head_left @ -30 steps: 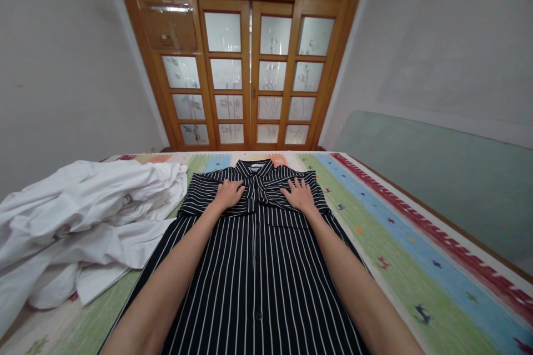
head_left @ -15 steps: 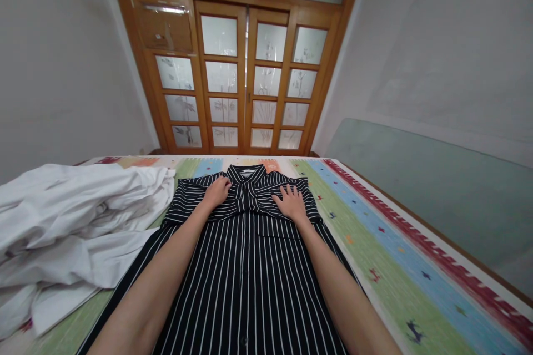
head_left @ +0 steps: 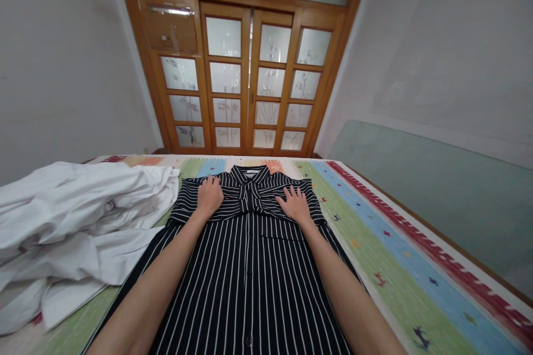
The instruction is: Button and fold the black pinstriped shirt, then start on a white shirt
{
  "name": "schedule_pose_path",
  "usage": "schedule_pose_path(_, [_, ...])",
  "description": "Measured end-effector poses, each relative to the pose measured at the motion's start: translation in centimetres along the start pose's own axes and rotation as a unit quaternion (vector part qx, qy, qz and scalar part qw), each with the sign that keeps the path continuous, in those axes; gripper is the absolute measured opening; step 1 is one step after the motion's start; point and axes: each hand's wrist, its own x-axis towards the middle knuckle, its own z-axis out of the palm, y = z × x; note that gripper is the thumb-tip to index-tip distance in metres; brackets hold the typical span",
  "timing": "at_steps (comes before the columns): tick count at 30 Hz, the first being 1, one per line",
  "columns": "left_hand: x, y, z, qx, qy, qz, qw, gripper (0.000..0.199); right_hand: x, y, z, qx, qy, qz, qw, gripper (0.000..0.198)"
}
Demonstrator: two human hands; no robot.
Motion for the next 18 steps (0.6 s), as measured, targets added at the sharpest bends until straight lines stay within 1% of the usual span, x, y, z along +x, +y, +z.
schedule_pose_path(3, [-0.6,-1.9,-0.7,0.046,0.031,-0.077,0.995,0.038,0.0,0.0,0.1,0.000,0.003,-0.003,1.000,0.071])
schedule_pose_path(4, [-0.8,-2.5,-0.8,0.057,0.033,-0.093,0.993,0.038,0.0,-0.1,0.1,-0.001,0.006,-0.002,1.000,0.071])
schedule_pose_path(6, [-1.1,-3.7,-0.8,0.066,0.015,-0.108,0.992,0.040,0.0,0.0,0.1,0.001,0.011,0.000,1.000,0.072])
schedule_pose_path(9, [-1.1,-4.7,-0.4,0.063,-0.040,-0.089,0.993,0.047,0.2,0.3,0.0,0.025,0.004,0.001,1.000,0.071])
schedule_pose_path(11, [-0.9,-5.1,-0.1,0.068,-0.082,-0.073,0.992,0.054,0.4,0.7,-0.1,0.049,0.000,0.005,0.999,0.066])
schedule_pose_path(14, [-0.6,-5.2,0.1,0.075,-0.135,-0.075,0.985,0.062,0.6,1.6,-0.2,0.047,0.025,0.008,0.999,0.057])
schedule_pose_path(16, [-0.6,-5.2,0.2,0.079,-0.149,-0.077,0.983,0.064,0.7,2.3,-0.1,0.016,0.052,0.017,0.998,0.055])
schedule_pose_path(18, [-0.6,-5.2,0.3,0.084,-0.148,-0.074,0.983,0.064,0.8,3.0,0.0,-0.016,0.063,0.025,0.998,0.060])
